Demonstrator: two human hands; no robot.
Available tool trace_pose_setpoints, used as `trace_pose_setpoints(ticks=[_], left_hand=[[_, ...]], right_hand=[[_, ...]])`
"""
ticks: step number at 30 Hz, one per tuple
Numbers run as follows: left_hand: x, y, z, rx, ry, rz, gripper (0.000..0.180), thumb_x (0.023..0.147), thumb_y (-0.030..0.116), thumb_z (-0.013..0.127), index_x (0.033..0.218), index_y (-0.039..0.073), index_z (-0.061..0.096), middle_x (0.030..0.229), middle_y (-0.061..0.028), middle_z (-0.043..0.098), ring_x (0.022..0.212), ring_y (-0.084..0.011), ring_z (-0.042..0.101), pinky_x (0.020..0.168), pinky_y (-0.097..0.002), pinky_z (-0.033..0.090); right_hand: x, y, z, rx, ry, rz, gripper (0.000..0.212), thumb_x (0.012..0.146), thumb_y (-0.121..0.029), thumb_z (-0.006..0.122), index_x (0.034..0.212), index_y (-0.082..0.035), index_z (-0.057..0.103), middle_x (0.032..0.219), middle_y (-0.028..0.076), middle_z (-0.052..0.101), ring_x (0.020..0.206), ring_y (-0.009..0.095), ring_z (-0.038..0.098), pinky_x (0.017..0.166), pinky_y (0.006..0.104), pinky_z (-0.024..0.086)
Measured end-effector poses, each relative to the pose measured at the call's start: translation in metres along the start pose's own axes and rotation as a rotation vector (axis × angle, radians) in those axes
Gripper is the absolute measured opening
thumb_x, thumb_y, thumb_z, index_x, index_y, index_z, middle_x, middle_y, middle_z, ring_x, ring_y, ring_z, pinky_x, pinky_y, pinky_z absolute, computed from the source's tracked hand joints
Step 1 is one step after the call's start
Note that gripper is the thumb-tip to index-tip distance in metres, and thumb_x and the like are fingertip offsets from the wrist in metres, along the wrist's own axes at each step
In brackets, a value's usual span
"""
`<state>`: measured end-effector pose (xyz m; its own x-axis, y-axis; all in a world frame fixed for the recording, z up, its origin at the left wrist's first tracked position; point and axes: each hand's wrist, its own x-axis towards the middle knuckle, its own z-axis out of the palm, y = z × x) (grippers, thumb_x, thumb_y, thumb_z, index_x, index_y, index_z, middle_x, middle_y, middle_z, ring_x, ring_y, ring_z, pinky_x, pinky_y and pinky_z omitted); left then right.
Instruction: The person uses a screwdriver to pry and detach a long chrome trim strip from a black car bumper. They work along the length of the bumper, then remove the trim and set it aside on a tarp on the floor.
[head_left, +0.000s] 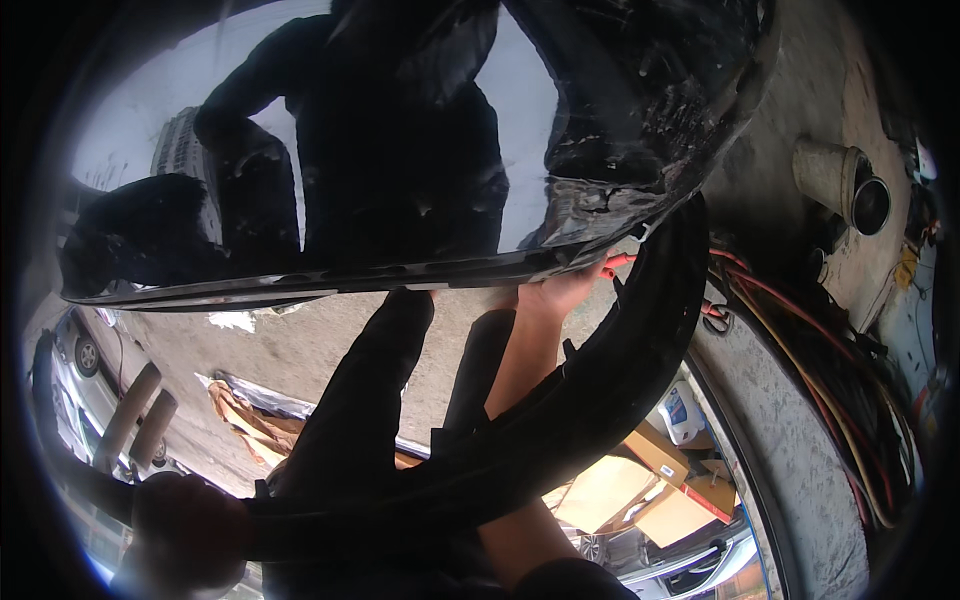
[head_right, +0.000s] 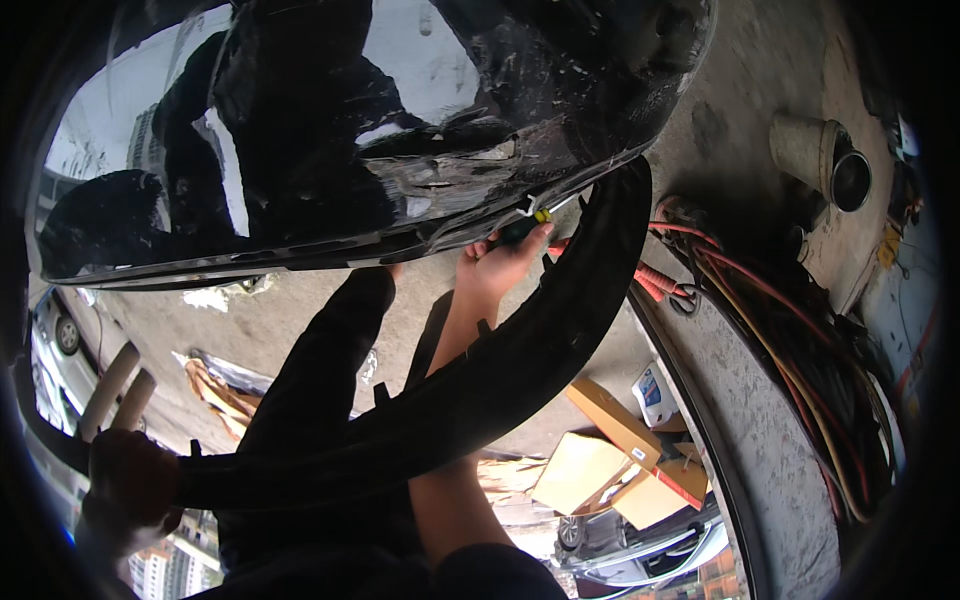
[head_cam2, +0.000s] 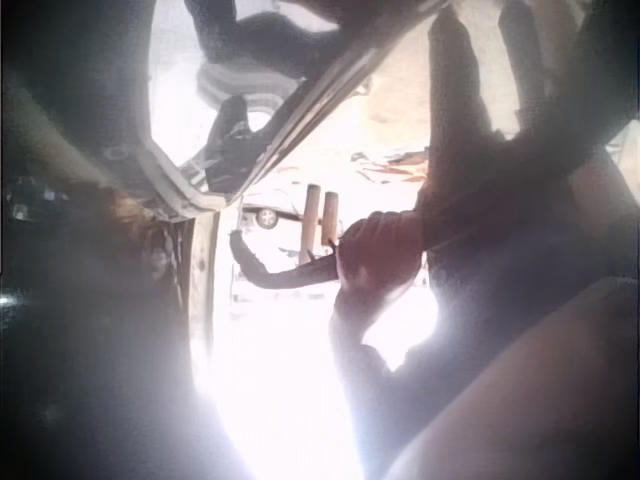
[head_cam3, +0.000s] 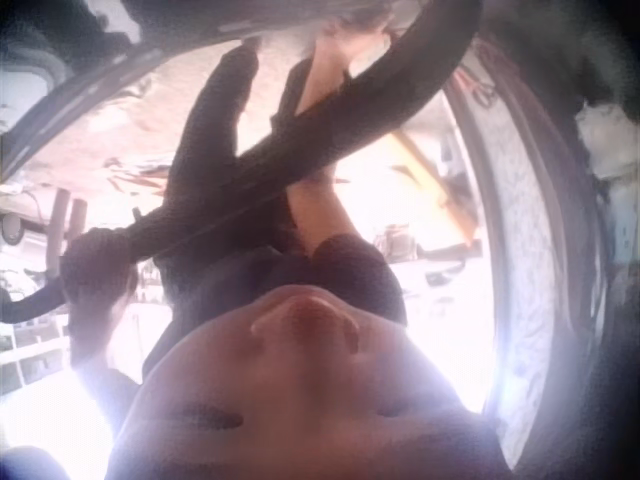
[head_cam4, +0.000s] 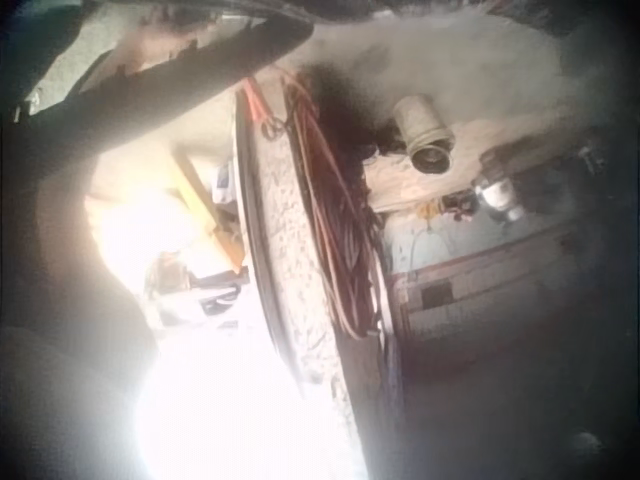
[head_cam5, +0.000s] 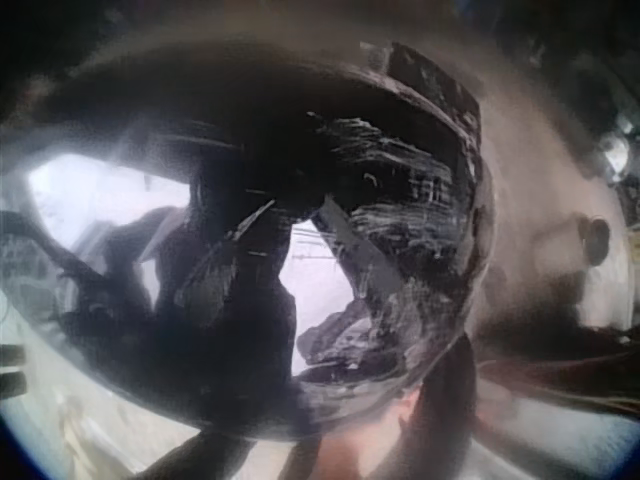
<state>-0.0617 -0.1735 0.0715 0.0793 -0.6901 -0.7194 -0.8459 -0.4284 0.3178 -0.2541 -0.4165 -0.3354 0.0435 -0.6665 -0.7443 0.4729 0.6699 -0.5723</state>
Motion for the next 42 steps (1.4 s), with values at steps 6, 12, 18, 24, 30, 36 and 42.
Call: trace_pose_setpoints(ticks=[6,12,18,24,30,36,42], left_hand=[[-0.003,-0.004,-0.009,0.054,-0.004,0.018,0.025,0.065,0.005,0.077,0.081,0.008,0.059,0.076,-0.0101,0.053,0.072,-0.0332,0.058,0.074,-0.0495,0.044],[-0.009,-0.003,-0.024,0.097,0.001,0.036,0.026,0.065,0.003,0.077,0.083,0.006,0.059,0.080,-0.0124,0.055,0.075,-0.0363,0.058,0.072,-0.0524,0.043],[-0.004,0.000,-0.033,0.175,0.065,-0.049,0.017,0.078,0.011,0.075,0.081,0.008,0.059,0.077,-0.0107,0.059,0.073,-0.0341,0.062,0.075,-0.0536,0.047],[0.010,-0.031,-0.011,0.108,0.238,-0.009,0.028,0.072,0.010,0.081,0.095,0.007,0.064,0.085,-0.0107,0.063,0.081,-0.0340,0.066,0.077,-0.0486,0.050],[0.020,-0.079,0.018,-0.009,0.327,-0.073,0.018,0.070,0.006,0.076,0.082,0.006,0.062,0.077,-0.0153,0.066,0.076,-0.0383,0.070,0.069,-0.0487,0.057],[0.026,-0.101,0.042,-0.027,0.320,-0.132,0.018,0.076,0.013,0.071,0.093,0.009,0.067,0.086,-0.0159,0.071,0.086,-0.0393,0.072,0.077,-0.0518,0.058],[0.028,-0.104,0.056,-0.056,0.264,-0.175,0.026,0.080,0.016,0.070,0.105,0.012,0.071,0.101,-0.0162,0.076,0.102,-0.0378,0.073,0.087,-0.0516,0.059]], right_hand=[[0.006,-0.001,-0.017,0.040,-0.273,0.038,0.052,0.108,-0.062,0.047,0.107,-0.013,0.061,0.072,0.000,0.056,0.058,0.015,0.051,0.054,0.0313,0.042],[0.008,0.000,0.006,-0.023,-0.027,0.114,0.057,0.106,-0.068,0.048,0.093,-0.013,0.057,0.064,0.000,0.047,0.051,0.015,0.042,0.051,0.0321,0.035],[0.016,-0.005,-0.005,-0.101,-0.184,0.204,0.062,0.102,-0.074,0.049,0.087,-0.014,0.053,0.065,-0.001,0.044,0.052,0.014,0.038,0.050,0.0305,0.030],[-0.057,-0.046,-0.083,-0.545,-0.002,0.249,0.057,0.110,-0.061,0.045,0.089,-0.009,0.058,0.061,0.005,0.053,0.043,0.018,0.047,0.041,0.0321,0.037],[-0.184,-0.164,-0.179,-0.946,0.113,0.373,0.055,0.108,-0.057,0.052,0.078,-0.011,0.055,0.058,0.005,0.050,0.041,0.018,0.046,0.039,0.0339,0.036],[-0.253,-0.265,-0.213,-1.092,0.212,0.298,0.051,0.107,-0.055,0.058,0.072,-0.019,0.049,0.054,-0.001,0.047,0.039,0.013,0.044,0.038,0.0310,0.034],[-0.268,-0.324,-0.184,-1.347,0.020,-0.008,0.038,0.099,-0.037,0.075,0.078,-0.008,0.061,0.060,0.002,0.059,0.046,0.014,0.057,0.044,0.0314,0.045]])
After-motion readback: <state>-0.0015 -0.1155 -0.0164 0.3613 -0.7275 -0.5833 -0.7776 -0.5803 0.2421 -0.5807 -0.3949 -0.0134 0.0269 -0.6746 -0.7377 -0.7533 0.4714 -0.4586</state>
